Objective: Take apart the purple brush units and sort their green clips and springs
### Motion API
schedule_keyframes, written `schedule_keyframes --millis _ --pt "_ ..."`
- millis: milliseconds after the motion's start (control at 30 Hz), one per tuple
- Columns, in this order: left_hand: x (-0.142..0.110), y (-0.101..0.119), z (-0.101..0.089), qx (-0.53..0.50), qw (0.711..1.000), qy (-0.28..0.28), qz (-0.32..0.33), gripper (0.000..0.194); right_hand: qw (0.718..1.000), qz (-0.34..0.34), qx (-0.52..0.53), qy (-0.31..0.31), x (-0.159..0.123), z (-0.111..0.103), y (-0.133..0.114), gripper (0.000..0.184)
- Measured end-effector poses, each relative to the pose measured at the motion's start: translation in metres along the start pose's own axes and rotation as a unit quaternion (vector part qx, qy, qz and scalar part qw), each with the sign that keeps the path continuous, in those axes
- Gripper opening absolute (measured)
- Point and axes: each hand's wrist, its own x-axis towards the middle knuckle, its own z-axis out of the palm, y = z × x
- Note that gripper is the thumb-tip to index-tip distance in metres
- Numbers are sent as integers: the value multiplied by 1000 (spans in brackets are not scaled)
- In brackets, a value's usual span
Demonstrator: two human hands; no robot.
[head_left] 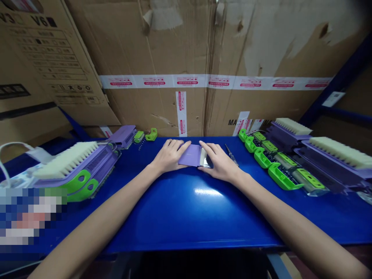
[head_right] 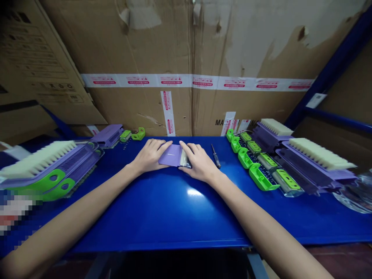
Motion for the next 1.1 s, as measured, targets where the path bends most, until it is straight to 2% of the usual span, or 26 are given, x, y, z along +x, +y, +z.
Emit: schedule_keyframes --millis 133,300,400,533,667,733,833,900,933,1100 --pt "-2 0 1 6 999 -5 -52 77 992 111 -54 -8 -2 11 11 82" --pt "-2 -1 1 7 997 -8 -71 91 984 161 77 -14 -5 28 24 76" --pt "-1 0 1 0 997 -9 -78 92 979 184 85 -3 -4 32 25 71" --pt "-1 1 1 20 995 0 -93 76 979 201 -18 15 -2 17 24 65" --pt "-1 1 2 36 995 -2 -96 57 950 278 -133 50 -5 -7 31 52" --pt "0 2 2 39 994 -7 -98 47 934 319 -157 22 -10 -12 37 45" --pt "5 4 -1 47 994 -10 -99 45 919 362 -142 -65 -18 -12 45 33" --pt "11 6 -4 53 994 -12 -97 49 917 365 -136 -84 -19 -11 47 30" --pt "14 6 -5 53 994 -12 -97 51 922 356 -138 -70 -19 -11 47 31" --pt "37 8 -9 -4 993 -21 -119 48 962 247 -94 59 -10 -18 33 37"
